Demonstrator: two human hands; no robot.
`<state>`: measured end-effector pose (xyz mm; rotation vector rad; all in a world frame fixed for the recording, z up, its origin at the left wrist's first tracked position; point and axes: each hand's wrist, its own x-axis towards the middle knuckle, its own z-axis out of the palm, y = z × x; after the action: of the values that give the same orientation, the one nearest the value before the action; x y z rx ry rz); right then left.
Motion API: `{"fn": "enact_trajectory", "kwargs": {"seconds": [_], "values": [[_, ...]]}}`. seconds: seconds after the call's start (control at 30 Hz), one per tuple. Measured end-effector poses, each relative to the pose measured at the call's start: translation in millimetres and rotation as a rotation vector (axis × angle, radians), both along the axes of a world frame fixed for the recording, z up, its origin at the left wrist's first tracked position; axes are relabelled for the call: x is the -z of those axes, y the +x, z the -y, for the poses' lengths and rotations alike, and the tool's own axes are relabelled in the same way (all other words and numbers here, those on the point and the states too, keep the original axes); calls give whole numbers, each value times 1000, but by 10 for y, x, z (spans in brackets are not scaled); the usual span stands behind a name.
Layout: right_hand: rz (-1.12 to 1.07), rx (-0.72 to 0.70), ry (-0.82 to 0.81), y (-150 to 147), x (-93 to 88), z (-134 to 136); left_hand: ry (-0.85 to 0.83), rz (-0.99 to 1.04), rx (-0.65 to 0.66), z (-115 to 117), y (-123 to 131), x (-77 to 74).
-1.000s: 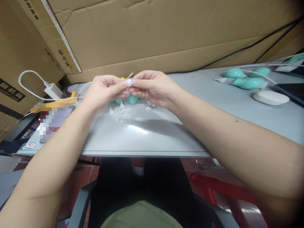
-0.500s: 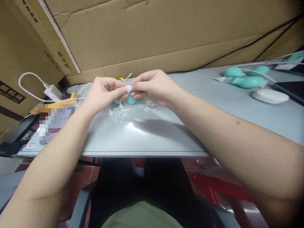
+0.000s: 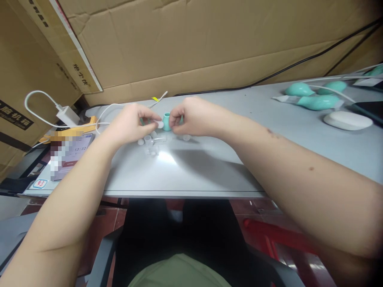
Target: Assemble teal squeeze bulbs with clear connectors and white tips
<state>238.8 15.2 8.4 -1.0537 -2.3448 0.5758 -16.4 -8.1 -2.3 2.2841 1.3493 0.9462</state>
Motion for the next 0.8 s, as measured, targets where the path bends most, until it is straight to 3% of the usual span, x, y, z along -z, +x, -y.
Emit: {"fn": "enact_trajectory", "kwargs": {"seconds": [0.1, 0.23, 0.47, 0.63, 0.8], "values": [[292, 54, 13, -36, -61, 82, -19, -111, -15, 9, -7, -11], [427, 72, 11, -61, -105, 128, -12, -190, -14, 3, -4, -21], [301, 0, 23, -43, -86, 101, -20, -251, 24, -52, -10, 3], [78, -266, 12, -53, -50, 165, 4, -212, 44, -32, -2, 3], [302, -264, 40, -173, -11, 315, 10, -139, 77, -3, 14, -2]]}}
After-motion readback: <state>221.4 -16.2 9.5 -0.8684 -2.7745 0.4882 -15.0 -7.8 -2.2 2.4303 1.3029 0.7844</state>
